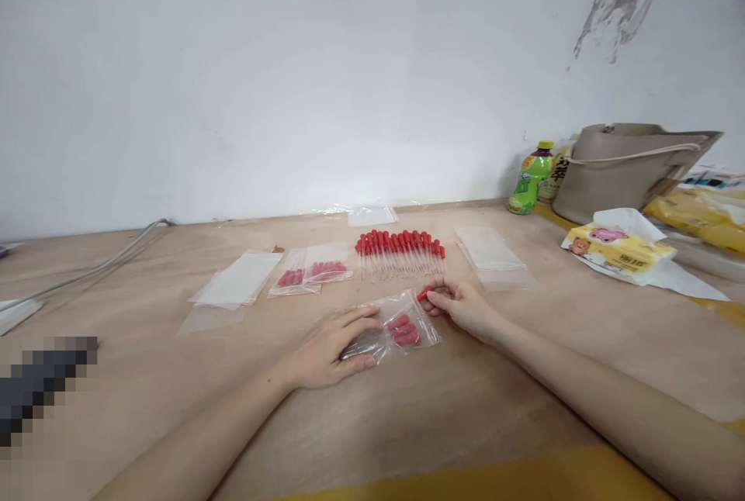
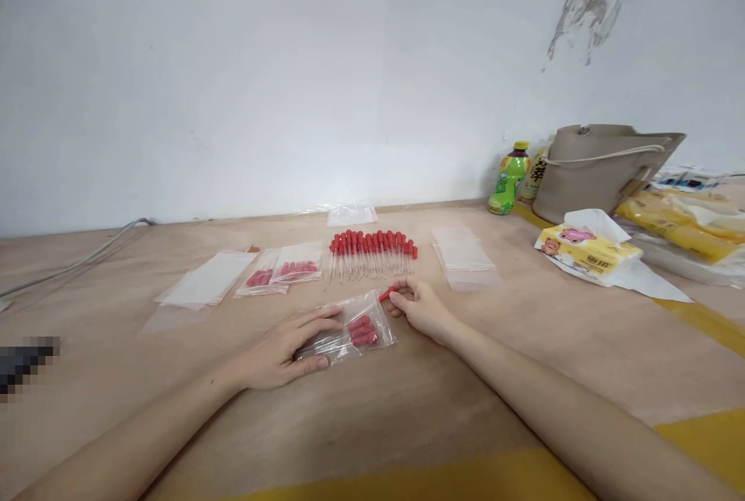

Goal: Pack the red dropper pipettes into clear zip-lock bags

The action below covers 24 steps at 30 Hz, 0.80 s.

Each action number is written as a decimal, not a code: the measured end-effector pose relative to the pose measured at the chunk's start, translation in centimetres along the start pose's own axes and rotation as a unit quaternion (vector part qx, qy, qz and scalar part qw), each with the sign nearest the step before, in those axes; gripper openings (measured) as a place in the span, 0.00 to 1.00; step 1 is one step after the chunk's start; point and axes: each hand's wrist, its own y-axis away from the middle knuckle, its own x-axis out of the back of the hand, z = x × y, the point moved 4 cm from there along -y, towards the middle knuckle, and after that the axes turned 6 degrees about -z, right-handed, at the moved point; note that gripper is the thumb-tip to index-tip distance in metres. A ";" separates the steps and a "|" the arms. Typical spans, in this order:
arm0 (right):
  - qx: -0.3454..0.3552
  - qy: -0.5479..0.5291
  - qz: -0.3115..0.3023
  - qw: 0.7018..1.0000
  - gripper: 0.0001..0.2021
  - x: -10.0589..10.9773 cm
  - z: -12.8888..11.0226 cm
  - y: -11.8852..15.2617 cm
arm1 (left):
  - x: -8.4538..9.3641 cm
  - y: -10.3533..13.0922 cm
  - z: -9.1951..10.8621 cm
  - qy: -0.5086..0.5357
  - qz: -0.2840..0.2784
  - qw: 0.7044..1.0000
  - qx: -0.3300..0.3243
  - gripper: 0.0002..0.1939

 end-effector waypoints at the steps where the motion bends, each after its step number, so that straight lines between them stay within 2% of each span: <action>1: 0.005 0.040 -0.018 0.999 0.10 0.1 -0.1 0.0 | 0.0 0.0 0.0 0.000 -0.001 1.000 0.002 0.23; 4: 0.036 0.163 -0.045 0.985 0.10 0.4 -0.5 0.1 | 0.1 0.0 0.1 -0.001 -0.002 1.000 0.003 0.25; 8: 0.141 0.286 -0.043 0.947 0.06 0.0 -1.3 0.0 | 0.0 0.0 0.0 -0.003 0.005 1.000 0.002 0.27; 11: 0.200 0.318 -0.036 0.926 0.03 -0.5 -1.4 -0.3 | 0.0 -0.1 0.1 -0.004 0.003 1.000 -0.005 0.28; 18: 0.236 0.372 0.003 0.898 0.06 -1.1 -1.2 -0.5 | 0.0 -0.3 0.1 -0.014 -0.006 1.000 -0.001 0.28; 24: 0.287 0.455 -0.097 0.838 0.11 -2.8 -3.0 1.1 | -0.1 -0.3 -0.2 -0.009 -0.008 1.000 -0.004 0.30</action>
